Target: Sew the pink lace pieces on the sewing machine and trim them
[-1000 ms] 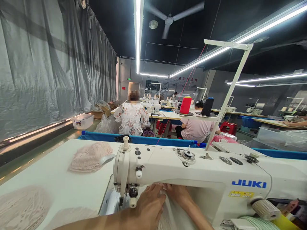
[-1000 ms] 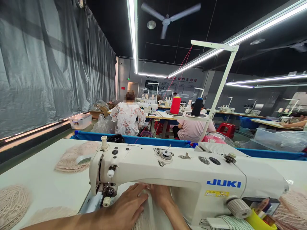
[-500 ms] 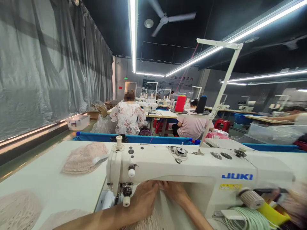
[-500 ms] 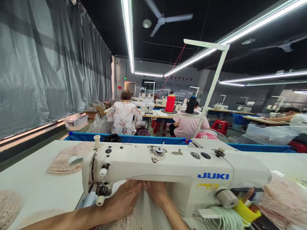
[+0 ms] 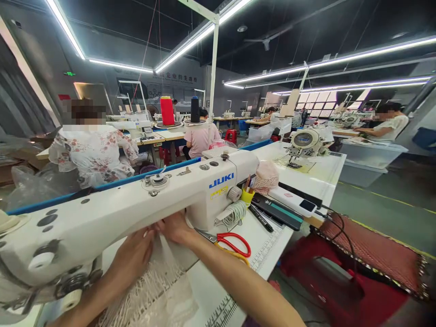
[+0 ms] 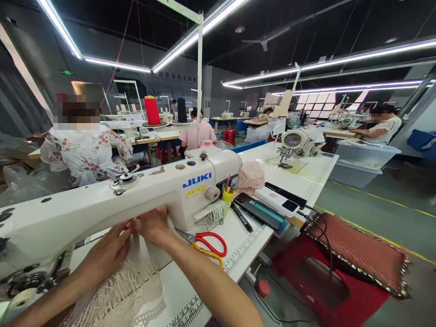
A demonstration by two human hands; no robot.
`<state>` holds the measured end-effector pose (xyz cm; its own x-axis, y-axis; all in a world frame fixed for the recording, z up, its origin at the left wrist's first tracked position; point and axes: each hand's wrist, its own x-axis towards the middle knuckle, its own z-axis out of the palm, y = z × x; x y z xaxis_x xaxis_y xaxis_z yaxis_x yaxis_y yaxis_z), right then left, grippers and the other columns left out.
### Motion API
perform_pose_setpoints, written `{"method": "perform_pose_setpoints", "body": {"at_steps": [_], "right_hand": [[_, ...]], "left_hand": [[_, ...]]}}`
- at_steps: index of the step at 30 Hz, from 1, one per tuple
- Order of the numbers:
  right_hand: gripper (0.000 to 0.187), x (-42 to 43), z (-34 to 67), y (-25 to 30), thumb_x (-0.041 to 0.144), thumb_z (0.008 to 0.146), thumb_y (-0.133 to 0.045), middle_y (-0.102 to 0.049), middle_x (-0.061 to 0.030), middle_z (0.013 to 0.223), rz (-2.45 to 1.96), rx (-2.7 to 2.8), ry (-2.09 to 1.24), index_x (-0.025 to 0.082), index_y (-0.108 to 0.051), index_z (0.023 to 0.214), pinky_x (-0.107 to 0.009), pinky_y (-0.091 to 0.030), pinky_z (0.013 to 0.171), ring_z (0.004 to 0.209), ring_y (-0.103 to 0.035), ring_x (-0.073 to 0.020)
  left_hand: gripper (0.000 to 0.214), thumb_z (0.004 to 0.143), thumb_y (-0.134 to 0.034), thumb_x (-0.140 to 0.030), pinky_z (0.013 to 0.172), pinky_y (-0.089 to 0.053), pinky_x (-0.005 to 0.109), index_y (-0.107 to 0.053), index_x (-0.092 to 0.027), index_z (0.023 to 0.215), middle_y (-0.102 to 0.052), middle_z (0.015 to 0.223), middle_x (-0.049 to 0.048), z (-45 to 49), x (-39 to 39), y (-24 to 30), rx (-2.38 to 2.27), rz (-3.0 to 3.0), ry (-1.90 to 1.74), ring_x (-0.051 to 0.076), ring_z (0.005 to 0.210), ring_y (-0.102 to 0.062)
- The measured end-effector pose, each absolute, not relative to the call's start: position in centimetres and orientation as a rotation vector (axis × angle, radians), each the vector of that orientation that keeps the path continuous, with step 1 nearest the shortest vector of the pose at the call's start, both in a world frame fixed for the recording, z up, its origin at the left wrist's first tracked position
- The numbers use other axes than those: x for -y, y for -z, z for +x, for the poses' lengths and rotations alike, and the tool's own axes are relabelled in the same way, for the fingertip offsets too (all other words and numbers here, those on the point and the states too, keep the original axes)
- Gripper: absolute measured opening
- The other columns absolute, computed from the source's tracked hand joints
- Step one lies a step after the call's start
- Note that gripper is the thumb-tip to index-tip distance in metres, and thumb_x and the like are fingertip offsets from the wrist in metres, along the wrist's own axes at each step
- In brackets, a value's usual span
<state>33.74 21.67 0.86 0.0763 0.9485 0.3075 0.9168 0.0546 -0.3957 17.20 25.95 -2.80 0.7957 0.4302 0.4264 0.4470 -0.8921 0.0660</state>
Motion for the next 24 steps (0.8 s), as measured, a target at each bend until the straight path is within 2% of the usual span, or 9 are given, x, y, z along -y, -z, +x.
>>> {"method": "perform_pose_setpoints", "body": {"at_steps": [6,11,15,20,24], "right_hand": [[0.027,-21.4,33.7,-0.8,0.034,0.091,-0.06,-0.061,-0.0065,0.117,-1.866,1.869,-0.128,0.017,-0.059,0.112,-0.043,-0.051,0.087,0.101,-0.06,-0.0207],[0.023,-20.9,33.7,-1.2,0.033,0.092,-0.059,-0.063,-0.0056,0.112,-1.91,1.893,-0.134,0.016,-0.062,0.106,-0.044,-0.049,0.089,0.1,-0.061,-0.0203],[0.019,-20.5,33.5,-1.5,0.032,0.093,-0.058,-0.066,-0.0039,0.101,-1.947,1.93,-0.139,0.015,-0.063,0.097,-0.042,-0.051,0.086,0.095,-0.063,-0.0187],[0.019,-20.1,33.1,-1.8,0.033,0.093,-0.057,-0.066,-0.0028,0.096,-1.959,1.947,-0.126,0.014,-0.063,0.094,-0.038,-0.053,0.08,0.088,-0.064,-0.0167],[0.02,-20.0,33.0,-2.4,0.033,0.093,-0.056,-0.065,-0.0036,0.1,-1.951,1.948,-0.063,0.015,-0.062,0.099,-0.037,-0.052,0.079,0.09,-0.063,-0.0173]], "left_hand": [[0.034,0.088,-0.035,-0.015,0.086,-0.052,0.048,-0.061,-0.015,0.109,-0.059,0.121,0.0159,17.7,-26.3,3.3,0.626,-2.744,0.706,0.033,0.112,-0.056],[0.037,0.088,-0.032,-0.016,0.089,-0.05,0.048,-0.062,-0.014,0.11,-0.059,0.123,0.0156,17.7,-26.7,3.8,0.595,-2.736,0.668,0.033,0.113,-0.056],[0.039,0.09,-0.031,-0.023,0.091,-0.05,0.044,-0.062,-0.015,0.113,-0.059,0.126,0.0137,17.8,-26.9,3.7,0.658,-2.863,0.652,0.03,0.113,-0.059],[0.04,0.088,-0.032,-0.024,0.093,-0.051,0.041,-0.06,-0.016,0.115,-0.058,0.129,0.0137,17.6,-27.3,3.7,0.757,-2.908,0.584,0.028,0.112,-0.06],[0.041,0.086,-0.033,-0.024,0.093,-0.05,0.042,-0.058,-0.016,0.118,-0.053,0.135,0.014,17.4,-27.3,3.8,0.837,-2.941,0.573,0.029,0.112,-0.06]]}}
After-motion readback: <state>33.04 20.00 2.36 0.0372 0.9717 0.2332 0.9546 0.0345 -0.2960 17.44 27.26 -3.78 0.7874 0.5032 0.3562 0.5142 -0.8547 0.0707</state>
